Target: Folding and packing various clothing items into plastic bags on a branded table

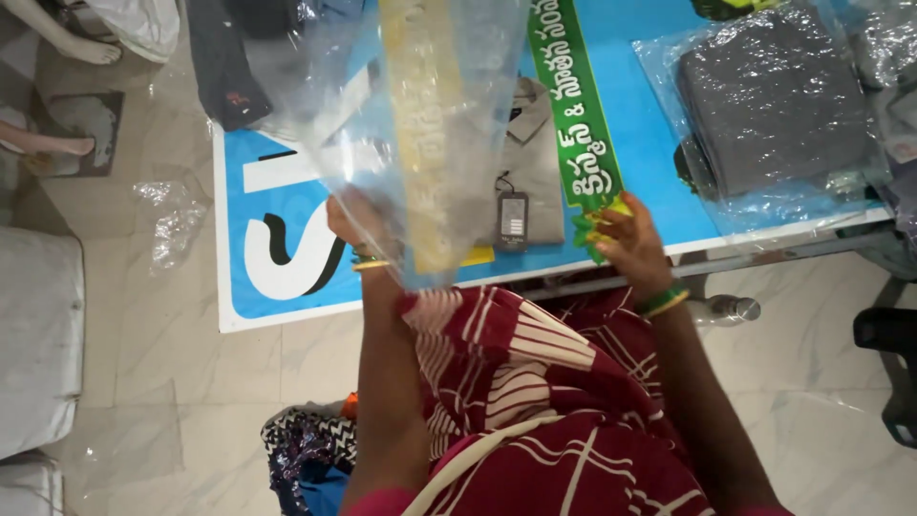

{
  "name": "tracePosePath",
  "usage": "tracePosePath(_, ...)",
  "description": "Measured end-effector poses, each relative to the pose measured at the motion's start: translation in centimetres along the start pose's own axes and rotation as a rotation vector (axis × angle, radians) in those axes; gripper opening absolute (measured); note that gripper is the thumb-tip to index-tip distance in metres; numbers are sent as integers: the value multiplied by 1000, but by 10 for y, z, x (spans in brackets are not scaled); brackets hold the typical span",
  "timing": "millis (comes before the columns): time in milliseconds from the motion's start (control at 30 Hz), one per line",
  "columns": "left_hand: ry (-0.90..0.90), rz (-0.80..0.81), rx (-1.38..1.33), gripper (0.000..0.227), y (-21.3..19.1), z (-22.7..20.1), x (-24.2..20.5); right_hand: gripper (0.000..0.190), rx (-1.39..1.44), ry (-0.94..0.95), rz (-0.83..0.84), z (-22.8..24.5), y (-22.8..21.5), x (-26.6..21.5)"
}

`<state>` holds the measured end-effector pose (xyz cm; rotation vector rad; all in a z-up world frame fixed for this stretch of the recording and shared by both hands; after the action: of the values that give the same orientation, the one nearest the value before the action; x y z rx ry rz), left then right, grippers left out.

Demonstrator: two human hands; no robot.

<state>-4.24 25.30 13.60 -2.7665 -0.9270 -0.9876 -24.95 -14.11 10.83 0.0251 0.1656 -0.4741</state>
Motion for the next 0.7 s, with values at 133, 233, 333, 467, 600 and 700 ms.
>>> tracePosePath(133, -75, 4, 182, 21, -28, 73, -50, 110, 112, 87, 136, -20, 53, 8)
tracePosePath(233, -158, 12, 351, 15, -39, 93, -73, 112, 77, 129, 295, -22, 93, -2)
tracePosePath(333, -265, 66, 589, 15, -38, 92, -84, 115, 46, 2, 411, -18, 123, -15)
tracePosePath(467, -260, 154, 670, 13, -32, 99, -91, 93, 333, 39, 273, -44, 123, -5)
tracePosePath(600, -262, 83, 840, 11, -62, 141, -92, 47, -404, -71, 46, -98, 72, 37)
tracePosePath(700, 42, -73, 1060, 11, -105, 94, -67, 36, -375, -235, -460, -165, -44, 65)
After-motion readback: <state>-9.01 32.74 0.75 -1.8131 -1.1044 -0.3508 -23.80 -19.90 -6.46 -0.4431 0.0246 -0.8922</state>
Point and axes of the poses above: each hand's wrist, its own x-axis towards the middle knuckle, its own y-axis out of the palm, z = x × y, the point moved 7 cm from there along x, towards the middle knuckle, and after that the axes turned 8 degrees about -z, right-handed, at the moved point
